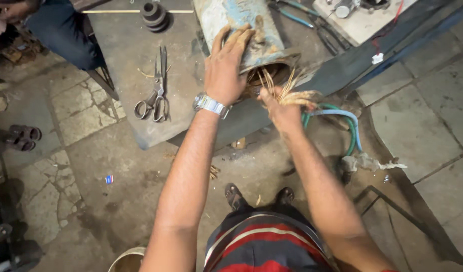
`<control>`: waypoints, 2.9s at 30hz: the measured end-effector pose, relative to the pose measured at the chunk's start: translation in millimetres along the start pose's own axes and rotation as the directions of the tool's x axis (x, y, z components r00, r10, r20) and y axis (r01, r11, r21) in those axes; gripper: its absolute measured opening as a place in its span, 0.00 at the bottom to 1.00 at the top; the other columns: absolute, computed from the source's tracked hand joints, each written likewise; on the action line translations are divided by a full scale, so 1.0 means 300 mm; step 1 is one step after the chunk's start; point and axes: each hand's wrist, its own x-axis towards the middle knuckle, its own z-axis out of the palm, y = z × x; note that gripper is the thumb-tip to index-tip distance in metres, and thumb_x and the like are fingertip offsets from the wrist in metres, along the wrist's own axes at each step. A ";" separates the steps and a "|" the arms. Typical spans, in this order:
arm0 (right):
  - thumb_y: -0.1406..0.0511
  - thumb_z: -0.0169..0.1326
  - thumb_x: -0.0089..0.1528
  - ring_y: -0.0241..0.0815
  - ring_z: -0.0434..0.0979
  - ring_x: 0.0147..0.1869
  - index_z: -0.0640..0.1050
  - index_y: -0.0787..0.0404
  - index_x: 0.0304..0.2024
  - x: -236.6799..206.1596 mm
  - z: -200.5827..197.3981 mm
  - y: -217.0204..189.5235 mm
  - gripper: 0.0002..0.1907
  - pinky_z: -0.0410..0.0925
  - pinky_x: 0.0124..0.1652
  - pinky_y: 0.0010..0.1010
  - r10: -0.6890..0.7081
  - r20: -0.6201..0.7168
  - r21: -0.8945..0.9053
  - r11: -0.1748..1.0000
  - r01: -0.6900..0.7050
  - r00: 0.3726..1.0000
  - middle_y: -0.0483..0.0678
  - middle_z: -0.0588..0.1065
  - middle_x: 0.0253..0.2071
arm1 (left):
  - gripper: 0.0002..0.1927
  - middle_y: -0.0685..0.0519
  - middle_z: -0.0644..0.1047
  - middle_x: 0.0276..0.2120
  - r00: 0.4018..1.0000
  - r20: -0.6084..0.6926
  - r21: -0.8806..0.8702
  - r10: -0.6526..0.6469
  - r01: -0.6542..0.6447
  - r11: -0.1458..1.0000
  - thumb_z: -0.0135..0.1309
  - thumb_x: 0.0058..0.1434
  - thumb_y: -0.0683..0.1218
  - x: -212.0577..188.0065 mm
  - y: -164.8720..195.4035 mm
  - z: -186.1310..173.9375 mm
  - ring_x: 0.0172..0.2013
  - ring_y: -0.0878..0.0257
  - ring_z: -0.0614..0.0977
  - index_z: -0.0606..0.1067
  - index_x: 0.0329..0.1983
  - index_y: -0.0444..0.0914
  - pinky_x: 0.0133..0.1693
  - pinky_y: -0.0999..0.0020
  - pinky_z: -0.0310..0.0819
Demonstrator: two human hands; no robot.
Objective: The person gathers copper wires, inserts them into a cylindrical metal component, and uses pliers to push and secure the wires inside. The person repeatedly adjusts the wire bundle and uses pliers to compact the wires within the component.
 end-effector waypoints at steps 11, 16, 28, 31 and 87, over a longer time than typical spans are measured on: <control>0.60 0.55 0.69 0.25 0.53 0.23 0.78 0.60 0.34 -0.293 -0.344 0.075 0.12 0.47 0.24 0.23 0.075 -0.048 0.132 0.989 -0.068 0.996 0.33 0.59 0.21 | 0.39 0.51 0.72 0.66 1.000 0.012 -0.038 0.008 -0.008 0.999 0.62 0.47 0.32 0.007 0.046 0.001 0.69 0.43 0.66 0.71 0.66 0.40 0.67 0.55 0.65; 0.64 0.54 0.67 0.28 0.56 0.20 0.79 0.63 0.36 -0.410 -0.620 0.209 0.09 0.50 0.22 0.23 0.137 -0.100 0.127 0.984 -0.124 0.985 0.36 0.62 0.19 | 0.39 0.50 0.72 0.67 0.999 0.033 -0.034 -0.009 0.010 0.999 0.62 0.47 0.33 0.006 0.047 0.018 0.69 0.41 0.66 0.70 0.66 0.39 0.66 0.55 0.64; 0.64 0.56 0.74 0.24 0.57 0.25 0.73 0.57 0.38 -0.653 -1.465 0.396 0.10 0.53 0.29 0.17 -0.038 -0.260 0.418 0.896 0.148 0.965 0.38 0.63 0.25 | 0.39 0.45 0.71 0.67 0.997 0.063 -0.045 0.033 -0.030 0.999 0.67 0.50 0.42 0.034 0.055 0.034 0.70 0.40 0.63 0.70 0.67 0.35 0.69 0.51 0.59; 0.55 0.55 0.71 0.30 0.62 0.29 0.71 0.53 0.38 -0.516 -1.391 0.409 0.12 0.59 0.31 0.23 0.118 -0.358 0.407 0.913 0.041 0.926 0.38 0.65 0.28 | 0.42 0.42 0.71 0.64 0.996 0.085 -0.062 0.037 -0.032 0.998 0.70 0.50 0.57 0.043 0.062 0.024 0.67 0.39 0.62 0.70 0.63 0.33 0.65 0.48 0.59; 0.51 0.54 0.67 0.35 0.69 0.27 0.71 0.51 0.34 -0.577 -1.060 0.407 0.14 0.64 0.27 0.30 0.425 -0.245 0.441 0.849 -0.290 0.871 0.39 0.68 0.24 | 0.24 0.44 0.70 0.69 0.978 0.168 -0.320 -0.123 0.172 0.932 0.52 0.74 0.49 -0.057 0.067 0.010 0.75 0.43 0.58 0.69 0.70 0.37 0.71 0.54 0.54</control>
